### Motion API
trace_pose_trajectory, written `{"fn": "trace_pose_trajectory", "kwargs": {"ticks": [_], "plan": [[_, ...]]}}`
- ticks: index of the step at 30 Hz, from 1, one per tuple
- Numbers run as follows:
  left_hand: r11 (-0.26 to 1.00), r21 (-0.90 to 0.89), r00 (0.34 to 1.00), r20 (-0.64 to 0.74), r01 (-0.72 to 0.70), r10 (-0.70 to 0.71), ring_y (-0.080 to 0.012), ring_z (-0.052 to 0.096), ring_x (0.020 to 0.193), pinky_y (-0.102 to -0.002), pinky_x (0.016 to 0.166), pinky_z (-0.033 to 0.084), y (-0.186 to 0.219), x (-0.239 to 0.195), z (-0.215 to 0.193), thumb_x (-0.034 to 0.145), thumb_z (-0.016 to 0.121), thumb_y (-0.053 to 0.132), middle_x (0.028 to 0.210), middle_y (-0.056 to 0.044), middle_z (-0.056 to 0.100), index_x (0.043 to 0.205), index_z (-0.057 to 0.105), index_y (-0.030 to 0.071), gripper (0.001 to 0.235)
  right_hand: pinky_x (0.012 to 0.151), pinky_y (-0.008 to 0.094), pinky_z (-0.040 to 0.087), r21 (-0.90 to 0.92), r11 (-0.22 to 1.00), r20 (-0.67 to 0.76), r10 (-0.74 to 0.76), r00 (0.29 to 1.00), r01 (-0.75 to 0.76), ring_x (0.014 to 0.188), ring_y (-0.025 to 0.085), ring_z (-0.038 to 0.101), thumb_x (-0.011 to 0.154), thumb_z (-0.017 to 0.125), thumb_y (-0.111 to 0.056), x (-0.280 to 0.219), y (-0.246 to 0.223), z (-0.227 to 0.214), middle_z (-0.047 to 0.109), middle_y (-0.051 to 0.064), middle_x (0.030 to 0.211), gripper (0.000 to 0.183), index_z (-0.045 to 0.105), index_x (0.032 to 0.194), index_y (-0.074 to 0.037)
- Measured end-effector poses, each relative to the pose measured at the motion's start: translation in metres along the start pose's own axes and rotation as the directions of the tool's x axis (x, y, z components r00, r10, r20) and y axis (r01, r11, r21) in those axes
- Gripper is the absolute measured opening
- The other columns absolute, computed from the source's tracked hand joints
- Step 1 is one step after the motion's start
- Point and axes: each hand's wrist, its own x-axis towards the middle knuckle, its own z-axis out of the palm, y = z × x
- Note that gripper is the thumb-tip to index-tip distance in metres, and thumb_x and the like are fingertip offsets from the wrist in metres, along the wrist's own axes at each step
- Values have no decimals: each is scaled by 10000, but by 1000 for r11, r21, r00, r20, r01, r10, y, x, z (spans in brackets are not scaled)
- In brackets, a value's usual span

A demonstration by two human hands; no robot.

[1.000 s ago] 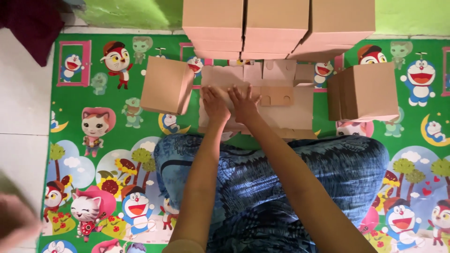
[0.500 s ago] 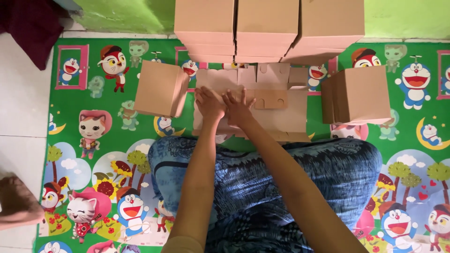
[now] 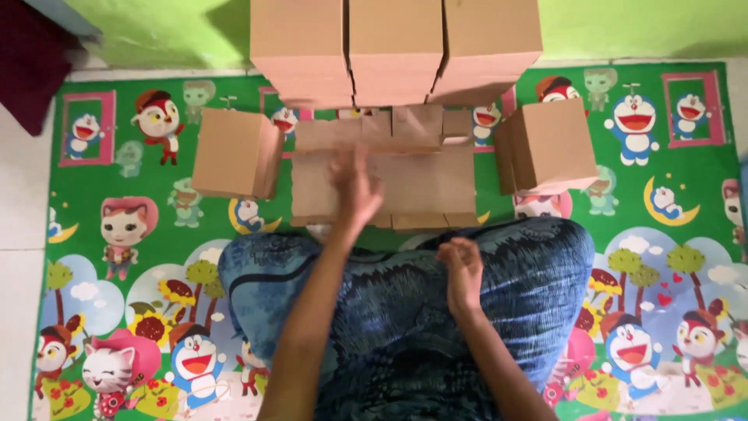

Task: Folding flat cardboard templates into small boxes and stacking them.

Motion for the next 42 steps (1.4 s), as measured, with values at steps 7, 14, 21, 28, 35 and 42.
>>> {"fn": "trace_pose_trajectory", "kwargs": {"ticks": [7, 14, 21, 28, 35, 42], "plan": [[860, -171, 735, 456, -481, 501, -356, 629, 1165, -503, 1012, 453, 77, -31, 151, 732, 838, 421, 1242, -155, 643, 1336, 628, 151, 694, 973, 476, 504, 548, 612, 266, 518, 813, -569, 1129, 347, 622, 1040, 625, -206, 67, 137, -2, 622, 190, 1209, 356, 527, 1316, -4], [956, -152, 762, 577, -252, 293, -313, 774, 888, -447, 768, 628, 73, -45, 226, 861, 685, 151, 891, -42, 767, 1261, 700, 362, 453, 1205, 301, 435, -798, 598, 176, 114, 978, 73, 1344, 182, 548, 678, 884, -303, 107, 243, -46, 644, -11, 1369, 660, 637, 1286, -233], [745, -666, 772, 450, -46, 450, -379, 746, 987, -481, 920, 581, 115, -29, 7, 836, 765, -23, 996, -240, 767, 1085, 756, 14, 251, 717, 274, 543, 290, 957, -316, 68, 946, 28, 664, 118, 652, 907, 829, -196, 15, -50, 16, 677, 21, 687, 313, 640, 659, -166], [455, -878, 989, 134, 149, -66, -202, 732, 906, -311, 866, 604, 95, -94, -67, 763, 909, 32, 938, -150, 728, 1118, 636, -14, 451, 999, 354, 514, -120, 835, -1, -541, 841, 537, 1044, 206, 647, 928, 795, 28, -21, -136, 6, 634, 108, 978, 76, 736, 947, -16], [574, -801, 954, -10, 172, -300, -288, 781, 885, -358, 765, 645, 139, -158, -91, 850, 744, -78, 935, -242, 788, 1140, 748, -55, 291, 898, 381, 520, -323, 661, 270, -622, 735, 677, 1012, 274, 669, 857, 845, -51, -61, -135, 35, 652, 111, 989, 115, 802, 963, -49], [717, -680, 984, 38, 155, -177, -280, 780, 858, -292, 674, 650, 152, -163, -123, 936, 754, 108, 895, -178, 798, 1122, 790, 69, 193, 892, 391, 514, -255, 690, 265, -624, 735, 677, 991, 272, 659, 879, 809, 2, -77, -142, 31, 661, 123, 976, 94, 802, 968, -27]]}}
